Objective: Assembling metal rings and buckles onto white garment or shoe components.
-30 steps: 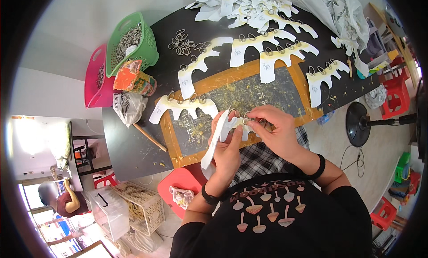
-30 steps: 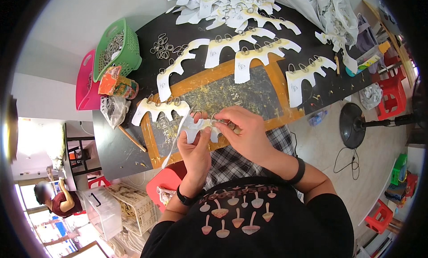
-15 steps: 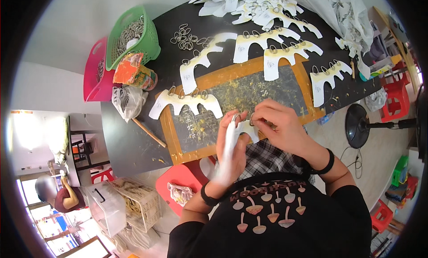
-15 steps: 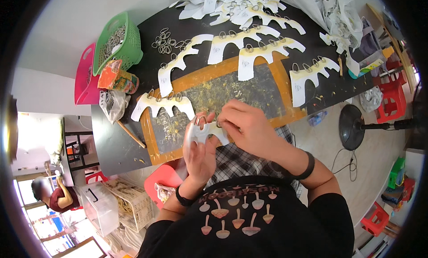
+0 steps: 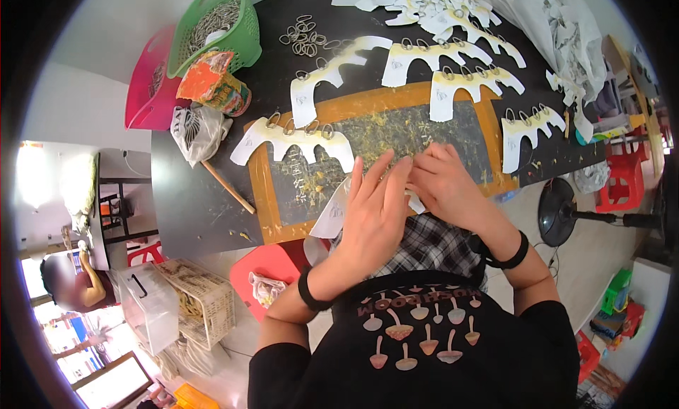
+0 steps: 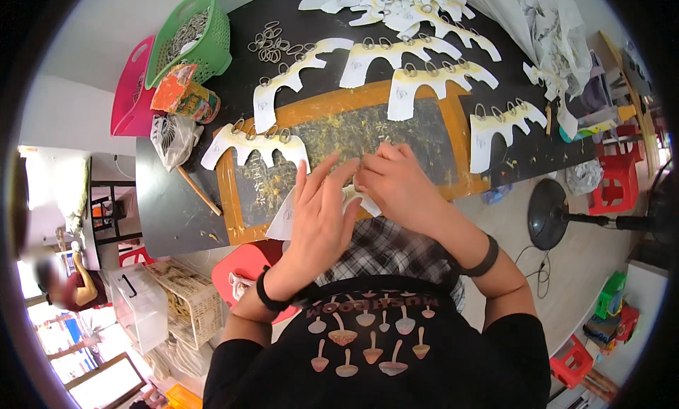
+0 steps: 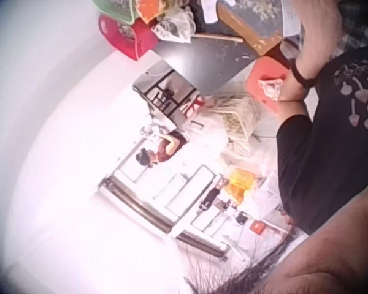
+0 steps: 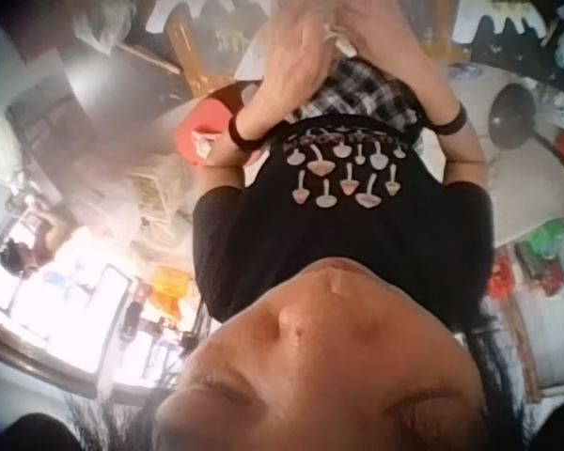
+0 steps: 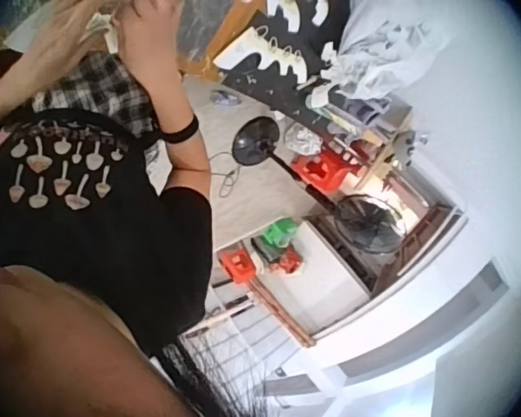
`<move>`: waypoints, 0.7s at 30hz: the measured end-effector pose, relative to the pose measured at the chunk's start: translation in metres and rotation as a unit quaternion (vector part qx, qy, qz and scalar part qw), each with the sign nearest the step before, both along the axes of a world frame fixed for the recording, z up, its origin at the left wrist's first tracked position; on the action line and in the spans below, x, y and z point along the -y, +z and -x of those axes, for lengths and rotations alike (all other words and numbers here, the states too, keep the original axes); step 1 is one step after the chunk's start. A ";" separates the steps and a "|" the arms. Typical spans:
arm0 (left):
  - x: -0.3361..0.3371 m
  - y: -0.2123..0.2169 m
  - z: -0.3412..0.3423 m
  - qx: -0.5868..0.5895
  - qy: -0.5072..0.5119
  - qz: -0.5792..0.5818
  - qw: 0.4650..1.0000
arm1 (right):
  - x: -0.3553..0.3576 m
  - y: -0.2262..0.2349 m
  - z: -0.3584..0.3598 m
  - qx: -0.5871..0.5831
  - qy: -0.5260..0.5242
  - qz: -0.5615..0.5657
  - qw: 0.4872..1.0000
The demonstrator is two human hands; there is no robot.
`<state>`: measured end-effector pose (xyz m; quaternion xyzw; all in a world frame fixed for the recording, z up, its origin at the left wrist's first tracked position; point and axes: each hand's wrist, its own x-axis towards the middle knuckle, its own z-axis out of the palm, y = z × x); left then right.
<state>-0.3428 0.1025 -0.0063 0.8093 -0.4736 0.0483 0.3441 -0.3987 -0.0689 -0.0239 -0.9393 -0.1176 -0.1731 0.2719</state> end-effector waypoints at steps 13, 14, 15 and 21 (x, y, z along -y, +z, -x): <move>0.001 -0.025 -0.017 -0.084 -0.028 0.018 0.996 | -0.004 -0.007 0.016 0.072 0.002 0.038 0.997; -0.001 -0.027 -0.017 -0.084 -0.025 0.019 0.996 | 0.000 -0.003 0.016 0.063 0.019 0.005 0.998; -0.003 -0.030 -0.017 -0.066 -0.028 0.026 0.997 | 0.003 0.001 0.015 0.054 0.037 -0.029 0.997; -0.007 -0.030 -0.004 0.031 0.028 0.040 0.998 | 0.012 0.013 0.003 0.024 0.056 0.041 0.997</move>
